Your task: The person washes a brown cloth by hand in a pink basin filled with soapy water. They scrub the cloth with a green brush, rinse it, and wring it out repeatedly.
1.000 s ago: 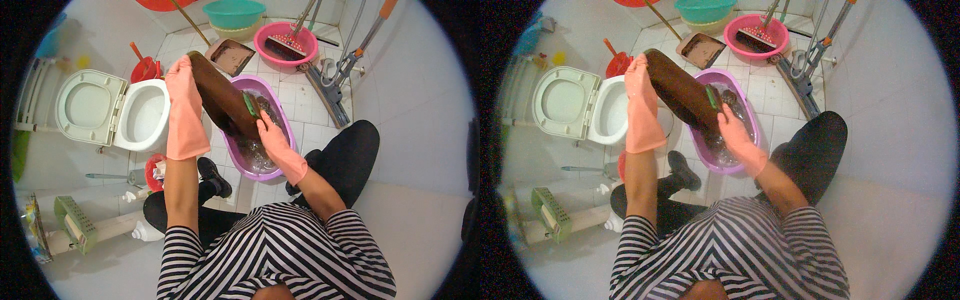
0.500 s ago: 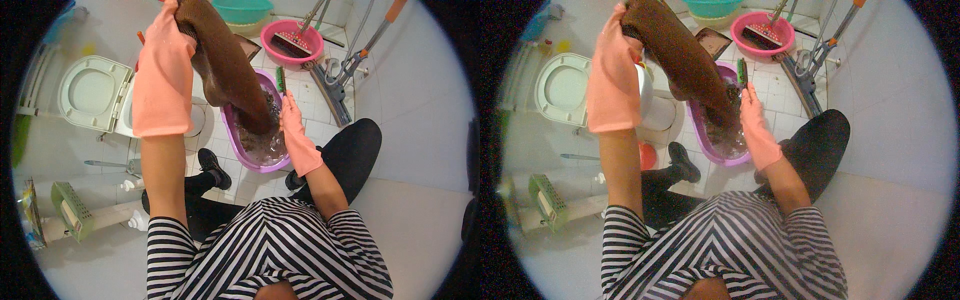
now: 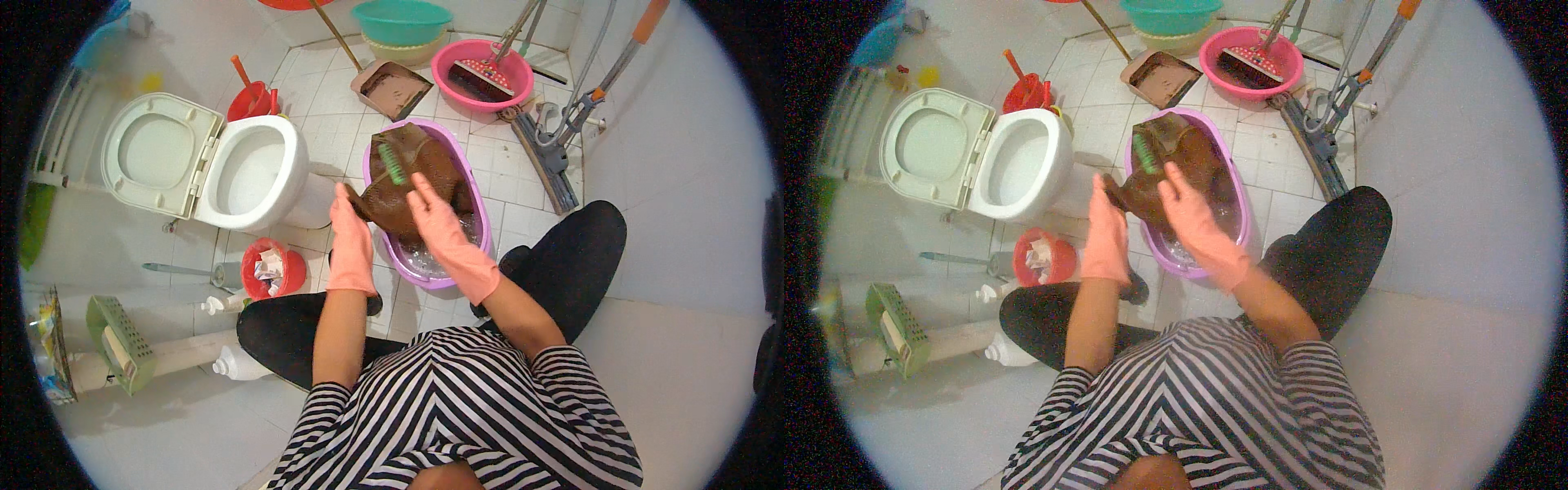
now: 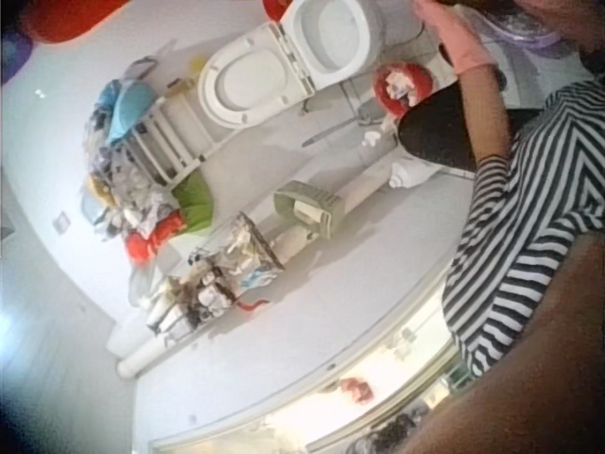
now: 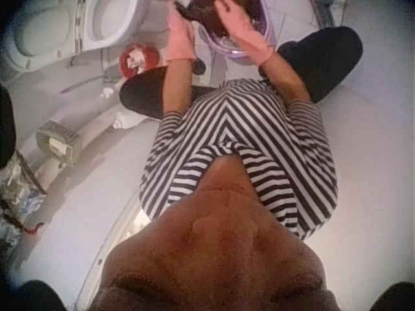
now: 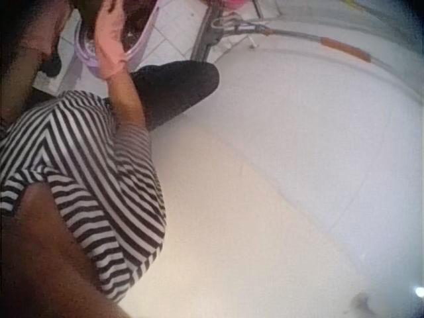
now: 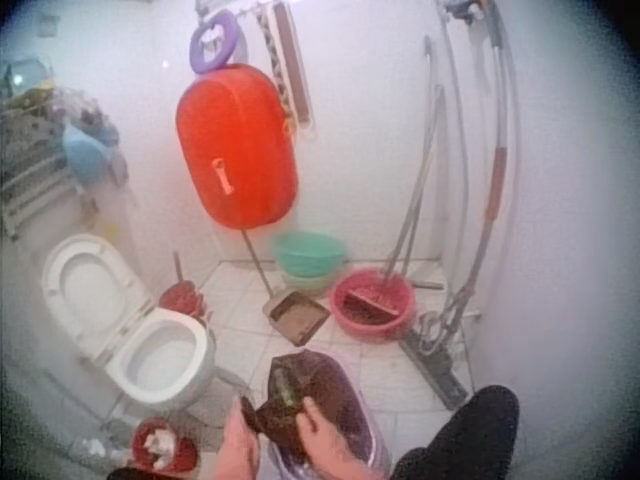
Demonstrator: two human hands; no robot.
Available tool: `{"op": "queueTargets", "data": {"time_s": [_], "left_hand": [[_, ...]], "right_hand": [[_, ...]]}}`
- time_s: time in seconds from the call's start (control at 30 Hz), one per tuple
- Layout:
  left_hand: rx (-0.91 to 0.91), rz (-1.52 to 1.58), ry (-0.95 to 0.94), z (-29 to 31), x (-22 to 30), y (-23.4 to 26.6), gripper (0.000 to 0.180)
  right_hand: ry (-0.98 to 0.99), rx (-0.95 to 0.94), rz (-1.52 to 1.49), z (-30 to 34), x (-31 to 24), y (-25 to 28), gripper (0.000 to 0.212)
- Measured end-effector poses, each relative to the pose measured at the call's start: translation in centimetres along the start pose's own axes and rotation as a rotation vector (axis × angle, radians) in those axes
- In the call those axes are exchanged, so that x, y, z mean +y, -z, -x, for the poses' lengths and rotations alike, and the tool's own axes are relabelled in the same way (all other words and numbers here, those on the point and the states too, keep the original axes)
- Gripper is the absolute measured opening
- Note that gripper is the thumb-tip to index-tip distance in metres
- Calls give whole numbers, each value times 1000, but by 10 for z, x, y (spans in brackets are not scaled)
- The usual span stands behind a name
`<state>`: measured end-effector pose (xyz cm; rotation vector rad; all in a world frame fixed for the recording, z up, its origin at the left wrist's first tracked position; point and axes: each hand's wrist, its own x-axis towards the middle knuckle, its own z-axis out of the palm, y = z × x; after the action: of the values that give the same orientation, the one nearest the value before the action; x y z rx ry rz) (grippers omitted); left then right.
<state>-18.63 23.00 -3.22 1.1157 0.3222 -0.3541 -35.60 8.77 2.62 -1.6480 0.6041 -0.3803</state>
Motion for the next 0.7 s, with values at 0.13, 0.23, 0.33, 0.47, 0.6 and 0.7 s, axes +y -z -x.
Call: {"op": "queueTargets", "data": {"time_s": [0.13, 0.23, 0.33, 0.47, 0.6, 0.7], "left_hand": [[69, -125, -60, 33, -32, -13, 34], [120, -41, -97, 30, -14, -6, 28], [124, -212, -219, 58, 22, -46, 33], [19, -162, -377, 74, 64, -77, 18], [-65, -160, -426, 61, 85, -79, 19], [-133, -165, -503, 79, 113, -102, 18]], "right_hand": [[201, -203, 176, 19, 12, -32, 57], [26, -309, 510, 13, 28, -14, 55], [-152, -212, 718, -21, 58, 38, 53], [-210, 43, 394, -37, 35, 45, 54], [502, -78, 161, -4, 1, 0, 55], [78, -158, 394, 3, 30, 15, 56]]}}
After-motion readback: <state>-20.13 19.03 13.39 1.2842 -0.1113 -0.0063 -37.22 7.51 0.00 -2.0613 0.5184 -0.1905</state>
